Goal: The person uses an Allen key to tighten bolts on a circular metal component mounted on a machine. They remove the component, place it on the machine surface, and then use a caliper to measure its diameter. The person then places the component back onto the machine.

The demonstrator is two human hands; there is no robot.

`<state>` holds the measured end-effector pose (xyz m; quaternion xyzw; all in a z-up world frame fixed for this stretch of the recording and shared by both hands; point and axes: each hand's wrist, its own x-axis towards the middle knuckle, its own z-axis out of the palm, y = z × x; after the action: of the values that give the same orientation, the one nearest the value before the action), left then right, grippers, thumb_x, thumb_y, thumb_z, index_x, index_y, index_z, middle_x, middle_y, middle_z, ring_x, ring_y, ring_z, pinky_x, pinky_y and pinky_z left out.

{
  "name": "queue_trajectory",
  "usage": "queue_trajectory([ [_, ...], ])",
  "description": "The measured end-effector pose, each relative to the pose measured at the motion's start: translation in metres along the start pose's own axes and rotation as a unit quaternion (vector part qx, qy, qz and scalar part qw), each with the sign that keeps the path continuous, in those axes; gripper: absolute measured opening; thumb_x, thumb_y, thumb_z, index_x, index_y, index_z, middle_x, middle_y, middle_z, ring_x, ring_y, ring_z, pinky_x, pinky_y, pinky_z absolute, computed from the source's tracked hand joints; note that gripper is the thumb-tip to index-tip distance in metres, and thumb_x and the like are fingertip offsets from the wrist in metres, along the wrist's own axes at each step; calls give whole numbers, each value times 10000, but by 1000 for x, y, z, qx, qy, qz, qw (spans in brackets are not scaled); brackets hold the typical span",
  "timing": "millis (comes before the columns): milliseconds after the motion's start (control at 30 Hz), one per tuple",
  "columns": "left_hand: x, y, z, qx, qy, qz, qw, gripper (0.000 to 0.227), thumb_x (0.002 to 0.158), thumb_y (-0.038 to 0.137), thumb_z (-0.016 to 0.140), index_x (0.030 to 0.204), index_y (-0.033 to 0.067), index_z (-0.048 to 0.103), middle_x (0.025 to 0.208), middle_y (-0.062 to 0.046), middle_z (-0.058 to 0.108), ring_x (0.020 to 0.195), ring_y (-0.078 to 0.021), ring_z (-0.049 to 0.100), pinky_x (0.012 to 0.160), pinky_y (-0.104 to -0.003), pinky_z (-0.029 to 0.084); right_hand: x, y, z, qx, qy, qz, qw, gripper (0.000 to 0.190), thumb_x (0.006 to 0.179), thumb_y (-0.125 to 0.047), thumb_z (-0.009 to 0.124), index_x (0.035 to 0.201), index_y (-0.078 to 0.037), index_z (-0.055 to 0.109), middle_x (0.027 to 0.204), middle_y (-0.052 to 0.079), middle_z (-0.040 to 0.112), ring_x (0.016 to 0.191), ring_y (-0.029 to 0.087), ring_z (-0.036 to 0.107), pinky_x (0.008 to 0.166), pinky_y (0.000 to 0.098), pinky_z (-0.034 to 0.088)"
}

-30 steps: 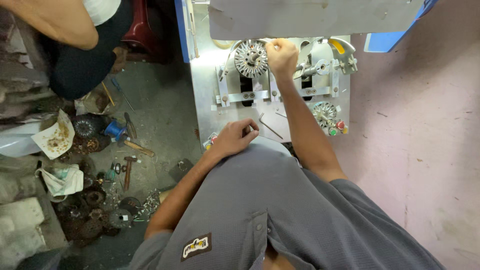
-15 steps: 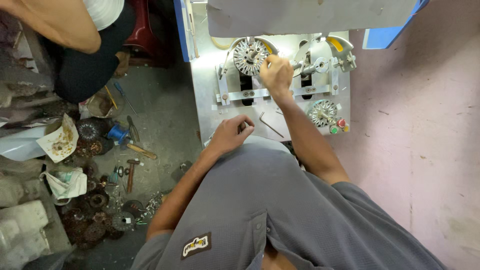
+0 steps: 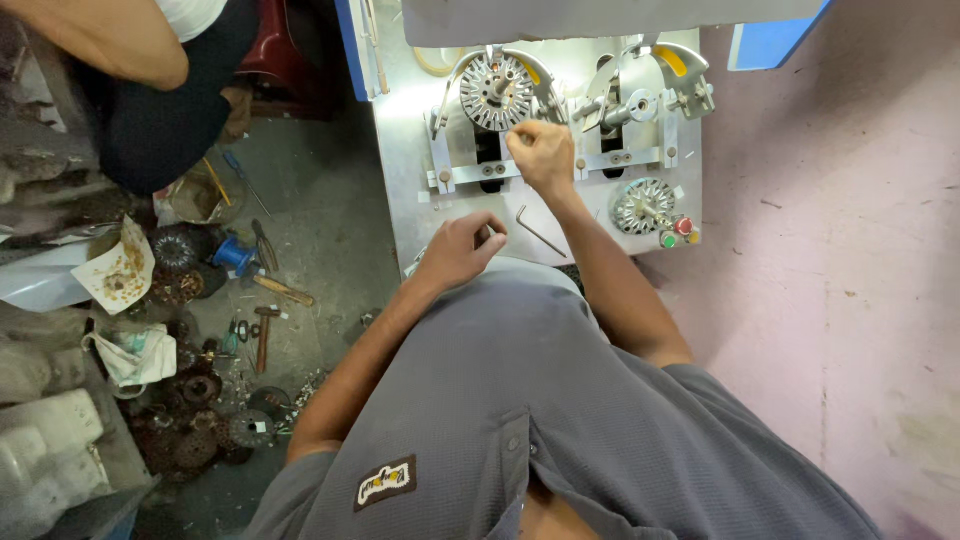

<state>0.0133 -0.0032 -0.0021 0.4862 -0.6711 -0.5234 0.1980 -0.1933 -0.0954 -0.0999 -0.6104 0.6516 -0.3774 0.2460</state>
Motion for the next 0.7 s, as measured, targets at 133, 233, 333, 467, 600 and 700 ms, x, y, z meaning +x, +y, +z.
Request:
queue_trajectory([
  [133, 5, -17, 12, -15, 14, -23, 1000, 160, 890, 208, 704, 951, 62, 729, 689, -75, 675, 611, -183, 653, 606, -351, 521, -56, 14, -20, -109, -88, 75, 987, 160, 826, -215, 770, 892, -69, 776, 741, 145, 689, 668, 312, 651, 620, 444, 492],
  [233, 16, -39, 27, -36, 8, -46, 998, 172, 889, 216, 711, 959, 59, 722, 740, -75, 706, 649, -173, 675, 631, -351, 545, -94, 43, -34, -184, -165, 79, 966, 215, 751, -204, 796, 887, -64, 707, 931, 147, 687, 879, 363, 661, 725, 482, 509],
  [333, 33, -66, 48, -19, -2, -95, 995, 199, 873, 233, 730, 982, 67, 725, 835, -81, 747, 713, -193, 706, 687, -353, 557, -124, 74, -38, -215, -229, 109, 943, 336, 727, -223, 824, 957, -57, 645, 1033, 159, 629, 979, 383, 632, 797, 500, 503],
  [467, 62, -109, 87, -23, 52, -73, 996, 244, 841, 237, 750, 989, 45, 722, 939, -107, 772, 865, -225, 741, 784, -366, 571, -144, 98, -35, -217, -240, 97, 941, 245, 844, -198, 780, 964, -57, 621, 1088, 154, 614, 1008, 390, 622, 809, 525, 496],
  [600, 89, -143, 123, 16, 92, -130, 987, 300, 812, 251, 774, 1003, 27, 716, 961, -130, 767, 912, -271, 741, 821, -386, 572, -149, 99, -33, -229, -253, 66, 938, 309, 802, -204, 791, 970, -33, 595, 1058, 170, 601, 1004, 394, 610, 776, 537, 489],
  [700, 102, -153, 140, 42, 94, -179, 978, 338, 798, 262, 793, 1022, 25, 704, 969, -144, 757, 923, -291, 734, 820, -402, 571, -142, 93, -39, -209, -262, 66, 940, 294, 822, -209, 784, 968, -42, 593, 1042, 146, 608, 1020, 379, 618, 791, 535, 488],
])
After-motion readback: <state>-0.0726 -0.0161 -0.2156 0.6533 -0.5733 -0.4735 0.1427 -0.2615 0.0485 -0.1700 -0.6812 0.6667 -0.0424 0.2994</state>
